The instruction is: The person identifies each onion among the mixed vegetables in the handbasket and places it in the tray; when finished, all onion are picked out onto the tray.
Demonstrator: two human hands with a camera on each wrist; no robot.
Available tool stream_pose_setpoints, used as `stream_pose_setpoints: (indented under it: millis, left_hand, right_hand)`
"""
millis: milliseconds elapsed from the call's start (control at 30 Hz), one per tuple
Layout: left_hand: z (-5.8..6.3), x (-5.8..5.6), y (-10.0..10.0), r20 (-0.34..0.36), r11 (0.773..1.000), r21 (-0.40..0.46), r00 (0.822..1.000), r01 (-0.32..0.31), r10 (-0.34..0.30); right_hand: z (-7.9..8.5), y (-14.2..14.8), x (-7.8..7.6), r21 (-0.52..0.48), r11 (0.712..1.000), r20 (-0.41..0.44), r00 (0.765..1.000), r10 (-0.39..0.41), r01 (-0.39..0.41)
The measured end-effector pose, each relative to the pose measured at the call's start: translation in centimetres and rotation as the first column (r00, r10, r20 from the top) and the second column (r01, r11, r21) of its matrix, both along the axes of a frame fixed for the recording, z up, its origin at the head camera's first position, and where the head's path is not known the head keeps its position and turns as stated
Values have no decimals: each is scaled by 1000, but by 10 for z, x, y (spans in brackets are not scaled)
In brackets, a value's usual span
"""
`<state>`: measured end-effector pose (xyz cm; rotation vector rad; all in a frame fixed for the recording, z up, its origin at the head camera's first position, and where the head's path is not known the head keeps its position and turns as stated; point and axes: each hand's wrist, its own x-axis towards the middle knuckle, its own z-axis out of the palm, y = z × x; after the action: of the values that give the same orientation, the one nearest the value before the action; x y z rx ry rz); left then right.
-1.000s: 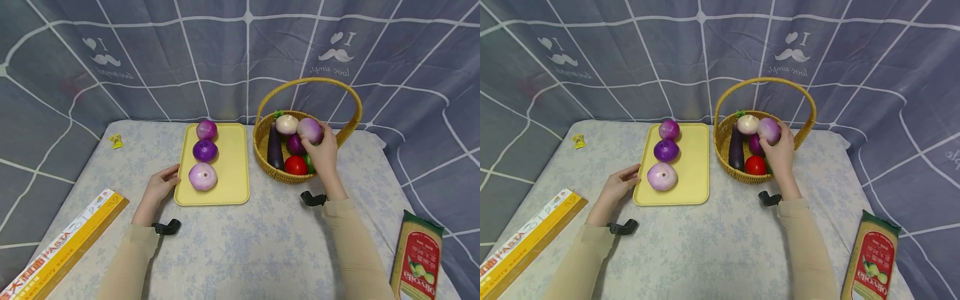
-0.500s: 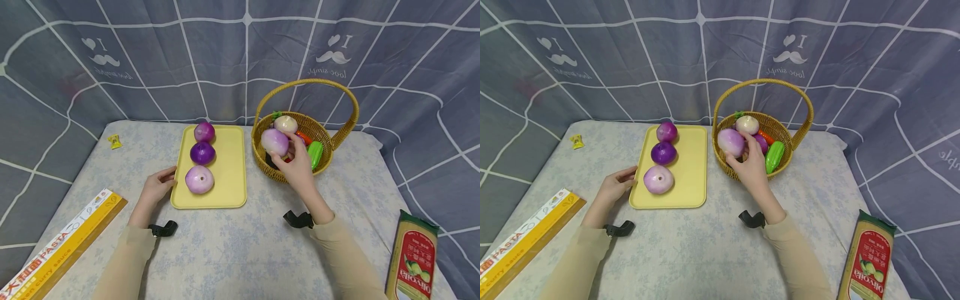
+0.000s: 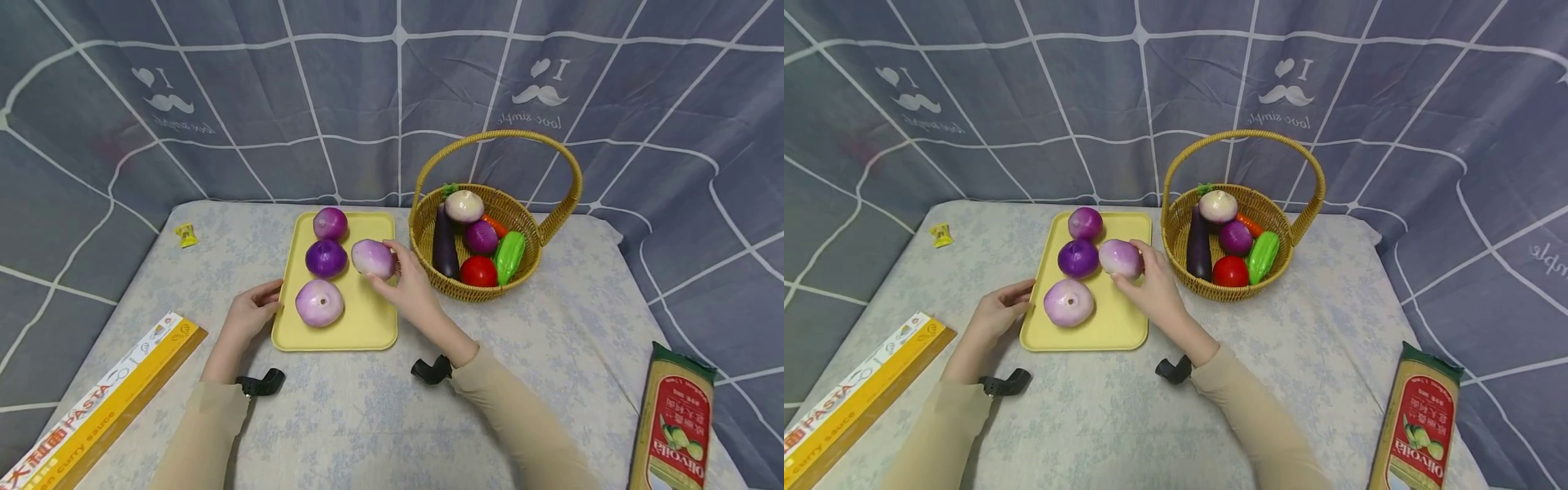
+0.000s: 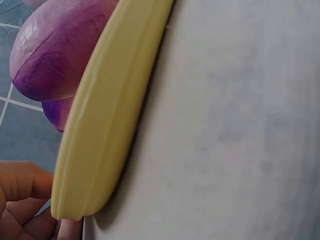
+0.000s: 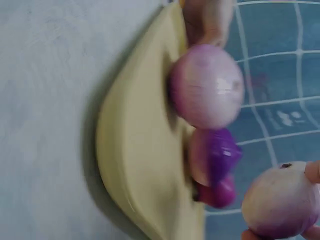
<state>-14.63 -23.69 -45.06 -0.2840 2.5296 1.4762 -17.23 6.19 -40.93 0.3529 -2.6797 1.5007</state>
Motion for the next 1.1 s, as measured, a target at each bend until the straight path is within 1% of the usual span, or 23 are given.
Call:
stream_pose_setpoints:
  millis: [100,167,233,333,500,633,733,867,1000,1100]
  left_hand:
    - [0,2,-2,9,1000,5,1000,6,-6]
    - [-2,2,-2,19,1000,18,1000,11,-11]
    - [-3,2,-3,27,999,30,999,18,-19]
    - [-5,2,-3,42,999,42,999,20,-21]
    - [-3,2,-3,50,999,40,999,17,-19]
    - [-1,2,-3,59,999,45,998,15,-18]
    - [-2,1,-3,68,998,55,998,8,-11]
    - [-2,2,-5,71,998,62,997,6,-10]
    - [-2,2,-5,71,998,64,997,9,-14]
    - [-2,3,-5,73,998,64,997,8,-13]
  right_hand:
    - [-11,-15,-9,48,999,22,999,-25,24]
    - [-17,-21,-17,66,997,44,998,-47,45]
    - [-22,-25,-25,79,995,50,996,-68,64]
    - [-25,-29,-37,116,989,48,994,-93,87]
    - [-26,-35,-52,169,979,54,991,-124,113]
    - [-26,-40,-59,183,974,80,986,-148,132]
    - [-26,-44,-64,187,974,80,986,-147,130]
    - [-24,-47,-70,211,969,42,990,-138,126]
    - [-25,-49,-73,276,953,1,992,-130,125]
    - [-26,-50,-74,302,945,-12,992,-126,124]
